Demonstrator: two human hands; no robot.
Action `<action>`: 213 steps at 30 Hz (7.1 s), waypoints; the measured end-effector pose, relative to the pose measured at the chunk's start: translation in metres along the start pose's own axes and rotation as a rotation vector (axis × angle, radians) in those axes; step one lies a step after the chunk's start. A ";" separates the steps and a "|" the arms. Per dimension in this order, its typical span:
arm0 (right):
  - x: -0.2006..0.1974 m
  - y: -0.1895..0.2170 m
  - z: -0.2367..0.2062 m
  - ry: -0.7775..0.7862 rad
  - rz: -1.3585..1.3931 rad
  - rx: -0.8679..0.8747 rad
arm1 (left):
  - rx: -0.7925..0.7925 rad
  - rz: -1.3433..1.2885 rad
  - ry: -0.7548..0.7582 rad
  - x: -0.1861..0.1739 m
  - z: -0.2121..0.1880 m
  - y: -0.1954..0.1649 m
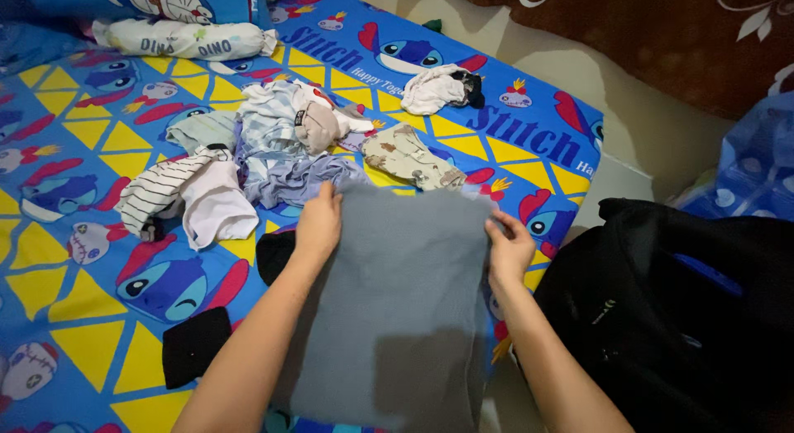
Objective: The person folds clothes one at a time on a bed and places each folded item into an open backpack beside the bed. They smooth and fold shirts and pants by hand, then press the items down inside the backpack compartments.
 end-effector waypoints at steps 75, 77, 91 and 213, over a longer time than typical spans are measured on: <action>0.016 0.056 -0.097 0.218 -0.714 -0.251 | -0.061 -0.081 -0.042 0.002 -0.090 0.037; 0.014 0.072 -0.093 0.239 -0.709 -0.259 | -0.025 -0.104 -0.038 -0.008 -0.080 0.029; 0.055 0.102 -0.113 0.166 -1.053 -0.342 | 0.416 0.084 0.036 0.043 -0.092 -0.062; -0.202 0.249 -0.107 0.356 -1.043 -0.406 | -0.151 -0.993 1.005 0.192 -0.147 -0.351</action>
Point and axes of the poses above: each hand's wrist, its own z-axis towards the middle knuckle, its own x-axis out of the palm, y = z × x, the point moved 9 cm from there along z, towards the middle knuckle, and after that the axes turned 4 degrees about y, right-handed, at the moved point
